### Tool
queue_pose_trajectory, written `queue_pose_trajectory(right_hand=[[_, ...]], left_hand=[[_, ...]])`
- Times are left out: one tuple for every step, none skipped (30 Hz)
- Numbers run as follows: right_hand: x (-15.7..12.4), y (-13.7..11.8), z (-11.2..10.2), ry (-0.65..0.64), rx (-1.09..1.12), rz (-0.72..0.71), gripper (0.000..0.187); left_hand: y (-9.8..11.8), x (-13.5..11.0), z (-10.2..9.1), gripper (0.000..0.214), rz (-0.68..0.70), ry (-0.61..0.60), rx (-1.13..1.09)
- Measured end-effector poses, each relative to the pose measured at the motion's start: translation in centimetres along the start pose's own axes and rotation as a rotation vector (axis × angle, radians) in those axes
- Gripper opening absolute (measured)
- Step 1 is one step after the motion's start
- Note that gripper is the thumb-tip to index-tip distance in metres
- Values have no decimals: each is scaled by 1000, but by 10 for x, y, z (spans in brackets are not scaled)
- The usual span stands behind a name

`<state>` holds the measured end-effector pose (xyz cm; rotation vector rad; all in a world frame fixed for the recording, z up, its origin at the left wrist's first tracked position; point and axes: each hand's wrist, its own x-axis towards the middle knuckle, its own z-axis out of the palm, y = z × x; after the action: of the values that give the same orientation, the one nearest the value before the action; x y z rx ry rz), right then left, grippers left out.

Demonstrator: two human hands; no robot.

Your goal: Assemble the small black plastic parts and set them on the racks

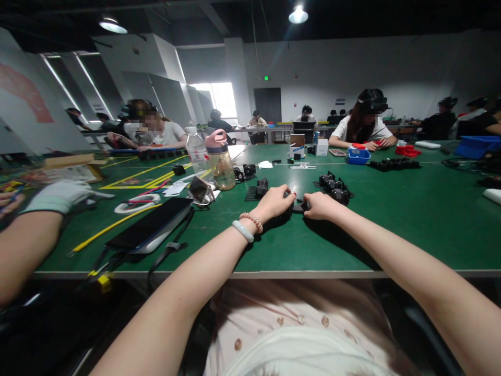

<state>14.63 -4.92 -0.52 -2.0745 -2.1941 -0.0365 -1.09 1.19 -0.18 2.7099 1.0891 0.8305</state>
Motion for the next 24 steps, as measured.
queue_pose_trajectory(right_hand=[[-2,-2,-1,5,-13,-1,33],[-4,-4,-2,7,-24,1,31],[-6,-6,-2,10,-33,4,30],[-7,-7,-3,14,-42,13,30],[-9,-9,-4,16,-51,19,30],[-10,-10,-4,21,-60,24,30],[-11,-11,-4,23,-67,28,30],[-12,-12,-4,26,-73,31,30],[-12,-13,-4,32,-78,32,29],[-13,-14,-4,43,-83,27,29],[-13,-14,-4,58,-86,10,29],[-13,-15,-4,74,-88,-22,31],[-13,-15,-4,89,-88,-66,32],[-13,-16,-4,103,-87,-114,34],[-13,-17,-3,113,-85,-156,36],[-13,-18,-3,120,-81,-186,38],[-13,-19,-2,129,-77,-203,40],[-12,-20,-1,141,-71,-210,41],[-12,-20,0,154,-63,-217,42],[-12,-21,1,166,-53,-226,44],[-12,-22,2,177,-39,-238,46],[-12,-22,2,183,-22,-250,48],[-12,-23,3,185,-6,-263,49],[-12,-23,3,184,9,-276,50]], left_hand=[[1,0,0,39,-6,-2,0],[1,0,-1,39,-11,-3,-1],[2,0,-1,38,-15,-3,-2],[3,0,-1,37,-21,-6,-1],[3,0,-2,36,-27,-10,1],[4,-1,-2,36,-35,-17,5],[5,-1,-2,36,-42,-27,10],[6,-1,-3,36,-42,-40,14],[7,-2,-3,36,-33,-55,17],[7,-2,-3,37,-18,-70,18],[8,-3,-2,38,0,-83,16],[8,-3,-2,39,20,-96,14],[8,-4,-2,39,39,-106,10],[9,-4,-1,39,57,-115,7],[9,-5,-1,38,75,-122,4],[9,-5,-1,37,93,-127,2],[9,-5,-1,35,108,-130,0],[8,-5,-2,34,119,-131,-3],[8,-5,-2,33,123,-134,-5],[8,-5,-3,32,123,-139,-7],[8,-5,-3,31,120,-148,-10],[8,-5,-4,30,115,-159,-12],[8,-5,-4,29,109,-171,-14],[8,-5,-4,29,101,-183,-17]])
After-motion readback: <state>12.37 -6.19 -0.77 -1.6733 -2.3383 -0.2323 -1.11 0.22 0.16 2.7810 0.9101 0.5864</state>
